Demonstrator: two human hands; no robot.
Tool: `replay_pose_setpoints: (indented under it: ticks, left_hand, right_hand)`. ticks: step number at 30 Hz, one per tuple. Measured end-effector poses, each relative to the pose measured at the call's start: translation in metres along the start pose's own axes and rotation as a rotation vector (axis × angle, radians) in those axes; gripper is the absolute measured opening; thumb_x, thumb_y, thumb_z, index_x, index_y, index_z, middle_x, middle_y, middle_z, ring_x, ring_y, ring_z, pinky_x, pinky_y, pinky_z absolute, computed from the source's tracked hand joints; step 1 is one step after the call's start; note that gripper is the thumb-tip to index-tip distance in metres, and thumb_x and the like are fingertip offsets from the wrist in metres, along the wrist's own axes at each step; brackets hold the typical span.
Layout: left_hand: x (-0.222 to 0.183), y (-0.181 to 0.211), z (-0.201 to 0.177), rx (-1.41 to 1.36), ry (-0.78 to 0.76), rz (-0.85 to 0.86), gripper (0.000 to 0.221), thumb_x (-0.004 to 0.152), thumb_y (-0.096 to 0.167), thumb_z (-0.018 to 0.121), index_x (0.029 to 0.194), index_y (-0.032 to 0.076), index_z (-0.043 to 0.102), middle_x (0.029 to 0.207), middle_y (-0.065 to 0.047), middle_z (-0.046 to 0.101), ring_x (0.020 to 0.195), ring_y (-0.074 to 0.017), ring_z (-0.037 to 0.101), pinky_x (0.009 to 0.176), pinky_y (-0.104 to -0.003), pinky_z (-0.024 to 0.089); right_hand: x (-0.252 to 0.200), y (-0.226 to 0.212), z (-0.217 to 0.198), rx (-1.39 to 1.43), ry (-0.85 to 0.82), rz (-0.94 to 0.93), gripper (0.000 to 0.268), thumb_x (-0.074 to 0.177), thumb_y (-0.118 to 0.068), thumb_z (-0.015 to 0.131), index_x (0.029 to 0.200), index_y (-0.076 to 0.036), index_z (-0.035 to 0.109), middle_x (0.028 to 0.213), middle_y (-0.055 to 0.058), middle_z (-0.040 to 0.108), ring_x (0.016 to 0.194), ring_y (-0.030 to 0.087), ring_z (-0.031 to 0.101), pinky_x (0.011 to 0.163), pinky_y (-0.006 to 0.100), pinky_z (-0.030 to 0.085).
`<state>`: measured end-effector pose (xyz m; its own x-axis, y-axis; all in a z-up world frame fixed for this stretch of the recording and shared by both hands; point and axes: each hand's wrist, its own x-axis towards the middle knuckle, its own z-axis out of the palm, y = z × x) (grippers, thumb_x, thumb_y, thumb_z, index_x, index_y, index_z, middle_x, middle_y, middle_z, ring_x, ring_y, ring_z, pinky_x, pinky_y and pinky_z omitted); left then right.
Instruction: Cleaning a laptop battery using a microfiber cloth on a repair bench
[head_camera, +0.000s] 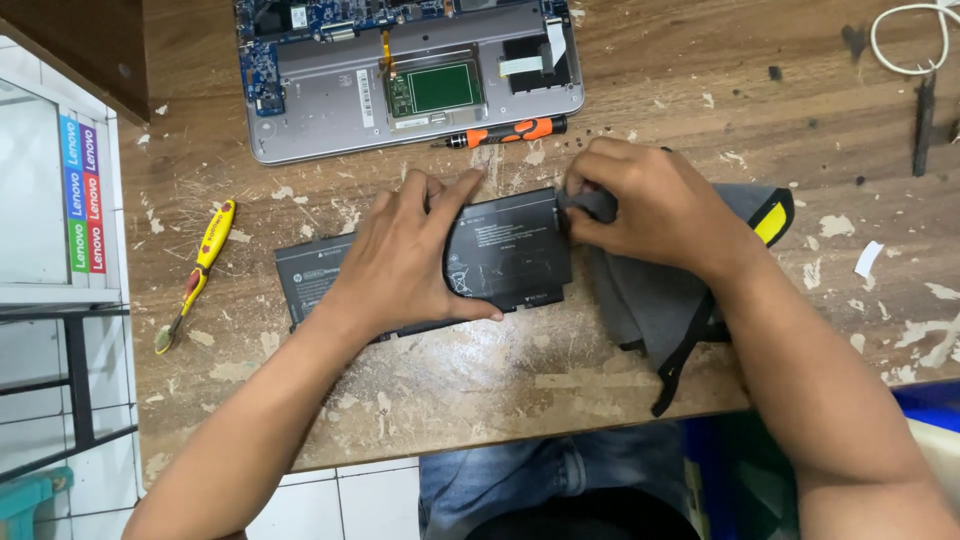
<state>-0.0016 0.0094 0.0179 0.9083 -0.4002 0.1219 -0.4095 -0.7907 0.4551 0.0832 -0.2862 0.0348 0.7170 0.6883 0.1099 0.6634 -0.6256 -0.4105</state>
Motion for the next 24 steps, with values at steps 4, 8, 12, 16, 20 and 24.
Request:
replay_pose_setpoints:
  ticks: [4, 8, 12, 16, 20, 24]
  left_hand:
    - [0.001, 0.006, -0.007, -0.02, 0.007, -0.067, 0.122, 0.056, 0.062, 0.109, 0.15, 0.0, 0.063, 0.105, -0.015, 0.054, 0.087, -0.0429, 0.069, 0.082, -0.051, 0.054]
    - [0.001, 0.016, -0.014, -0.047, 0.083, -0.142, 0.079, 0.069, 0.05, 0.106, 0.12, -0.003, 0.076, 0.1, -0.013, 0.052, 0.078, -0.0475, 0.07, 0.069, -0.056, 0.057]
    - [0.002, 0.013, -0.016, -0.116, 0.182, -0.209, 0.06, 0.078, 0.036, 0.105, 0.109, -0.005, 0.076, 0.102, -0.012, 0.044, 0.081, -0.0398, 0.069, 0.066, -0.047, 0.06]
    - [0.001, -0.034, 0.015, -0.208, 0.315, -0.272, 0.055, 0.084, 0.042, 0.103, 0.104, 0.001, 0.072, 0.101, -0.006, 0.042, 0.087, -0.0364, 0.068, 0.073, -0.045, 0.056]
    - [0.001, -0.038, 0.012, -0.337, 0.374, -0.379, 0.04, 0.099, 0.038, 0.092, 0.108, 0.005, 0.071, 0.103, -0.007, 0.044, 0.094, -0.0317, 0.066, 0.082, -0.04, 0.052]
    - [0.008, -0.022, 0.003, -0.571, 0.315, -0.473, 0.024, 0.105, 0.033, 0.083, 0.109, 0.011, 0.076, 0.082, -0.002, 0.057, 0.072, -0.0156, 0.064, 0.06, -0.03, 0.052]
  right_hand:
    - [0.0, 0.003, 0.003, 0.002, -0.048, 0.01, 0.021, 0.088, -0.019, 0.086, 0.101, -0.008, 0.073, 0.084, 0.009, 0.069, 0.084, 0.035, 0.076, 0.071, 0.047, 0.062]
    - [0.001, 0.002, 0.002, 0.022, -0.101, -0.031, 0.018, 0.089, -0.017, 0.082, 0.104, -0.011, 0.074, 0.084, 0.008, 0.069, 0.084, 0.036, 0.075, 0.073, 0.048, 0.062]
    - [-0.001, 0.004, 0.002, 0.007, -0.108, -0.026, 0.021, 0.086, -0.019, 0.083, 0.103, -0.012, 0.073, 0.088, 0.008, 0.07, 0.088, 0.036, 0.076, 0.071, 0.048, 0.062]
    - [0.0, 0.001, 0.0, -0.002, -0.121, -0.013, 0.019, 0.085, -0.017, 0.082, 0.101, -0.012, 0.073, 0.089, 0.007, 0.073, 0.089, 0.035, 0.077, 0.074, 0.047, 0.063]
    - [-0.001, 0.002, -0.001, -0.036, -0.162, -0.015, 0.02, 0.085, -0.019, 0.082, 0.103, -0.013, 0.074, 0.089, 0.006, 0.073, 0.089, 0.032, 0.077, 0.072, 0.046, 0.063]
    - [0.0, 0.003, 0.001, -0.031, -0.18, -0.026, 0.018, 0.087, -0.02, 0.081, 0.103, -0.014, 0.075, 0.089, 0.003, 0.073, 0.089, 0.03, 0.077, 0.071, 0.043, 0.063]
